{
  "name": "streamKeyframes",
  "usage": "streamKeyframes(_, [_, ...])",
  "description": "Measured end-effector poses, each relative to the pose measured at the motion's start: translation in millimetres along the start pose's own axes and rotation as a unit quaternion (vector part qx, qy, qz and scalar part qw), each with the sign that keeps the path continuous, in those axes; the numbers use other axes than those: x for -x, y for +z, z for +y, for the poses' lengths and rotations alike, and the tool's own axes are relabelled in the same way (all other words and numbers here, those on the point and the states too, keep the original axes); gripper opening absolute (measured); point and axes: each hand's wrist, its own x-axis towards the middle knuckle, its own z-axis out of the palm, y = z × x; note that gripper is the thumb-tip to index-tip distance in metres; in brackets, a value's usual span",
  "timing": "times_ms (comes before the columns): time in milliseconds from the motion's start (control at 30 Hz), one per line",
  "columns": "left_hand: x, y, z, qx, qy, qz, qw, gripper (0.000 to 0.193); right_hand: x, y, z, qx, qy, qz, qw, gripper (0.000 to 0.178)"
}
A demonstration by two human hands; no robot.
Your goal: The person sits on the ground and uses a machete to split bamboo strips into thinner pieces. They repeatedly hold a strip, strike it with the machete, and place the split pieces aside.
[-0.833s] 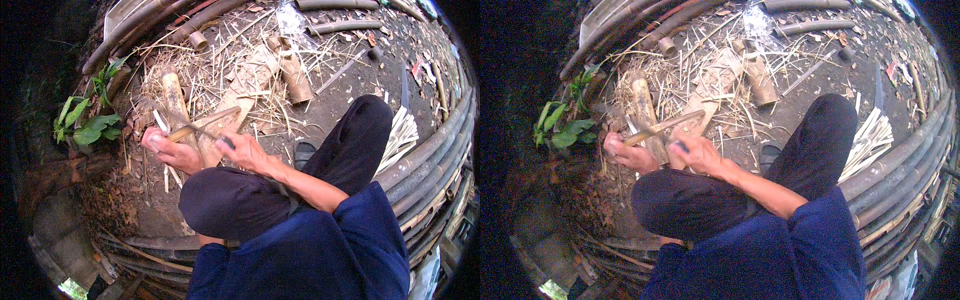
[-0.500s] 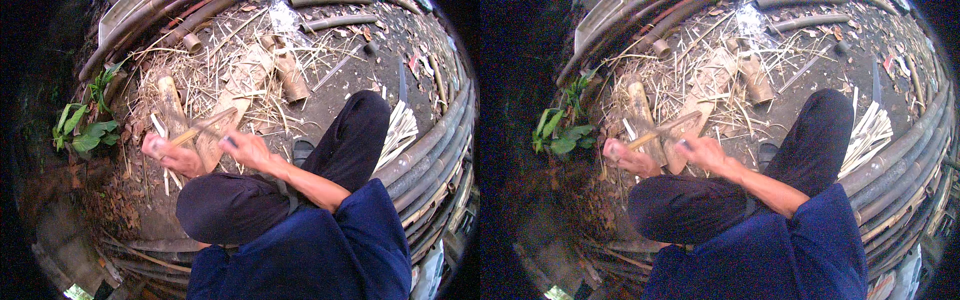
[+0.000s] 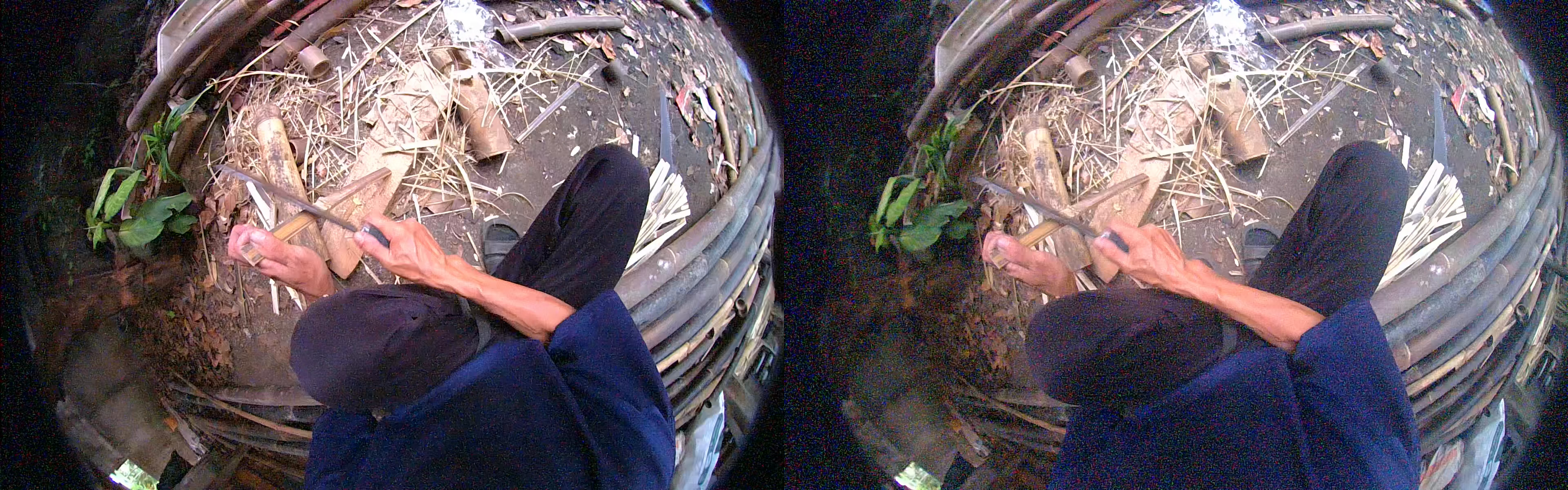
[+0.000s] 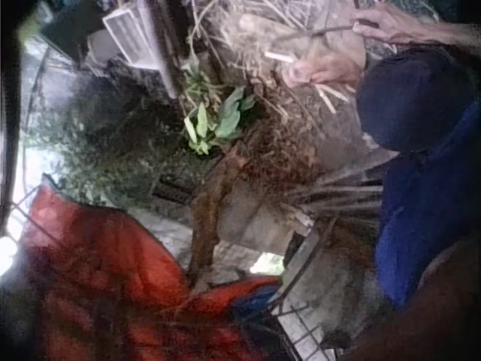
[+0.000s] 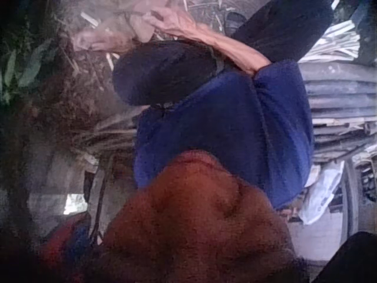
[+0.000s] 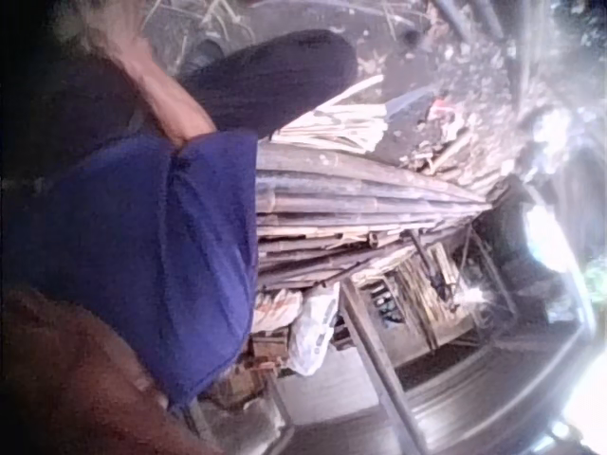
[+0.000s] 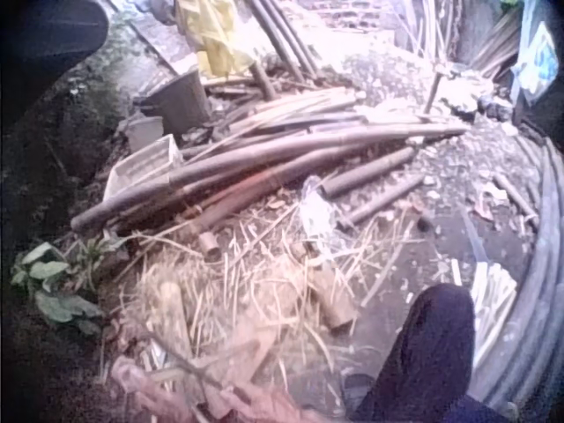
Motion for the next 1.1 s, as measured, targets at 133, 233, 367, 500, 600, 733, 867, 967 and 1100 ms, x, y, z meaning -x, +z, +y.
streamKeyframes(133, [-2.1,2.9,0.3,0.012,-0.005,0.002,1.000,0.034,1.8,-0.7,-10.6,-0.029,-0.224,0.112,0.968,0.039])
streamKeyframes(233, [-1.4,11.2,-2.7,0.027,-0.012,-0.006,1.000,0.034,-16.6,-11.3,35.1,0.048,0.059,0.018,0.997,0.040])
streamKeyframes(367, [-0.7,2.9,-3.6,0.018,-0.016,-0.002,1.000,0.033,-5.6,-5.2,1.9,0.011,0.034,-0.006,0.999,0.038])
streamKeyframes(500, [4.7,24.2,-1.9,0.074,-0.037,-0.028,0.996,0.033,-35.7,-14.4,100.5,0.064,0.147,0.068,0.985,0.048])
streamKeyframes(600, [1.6,22.0,5.3,0.253,-0.125,-0.039,0.959,0.033,-41.0,-8.2,128.3,0.069,0.100,0.063,0.991,0.050])
streamKeyframes(733, [1.1,8.3,-10.8,0.253,-0.166,-0.017,0.953,0.031,-26.1,-2.6,31.8,0.086,0.045,-0.032,0.995,0.042])
streamKeyframes(867, [-12.6,12.2,-11.6,0.234,-0.159,0.015,0.959,0.035,-45.6,6.5,106.2,0.050,0.079,0.041,0.995,0.043])
streamKeyframes(967, [-14.4,6.0,-22.2,0.233,-0.173,-0.012,0.957,0.036,-40.5,17.9,78.7,0.081,0.077,0.041,0.993,0.046])
streamKeyframes(1100, [-4.8,11.2,-14.1,0.238,-0.135,-0.007,0.962,0.036,-46.8,2.4,103.8,0.034,0.142,0.032,0.989,0.048])
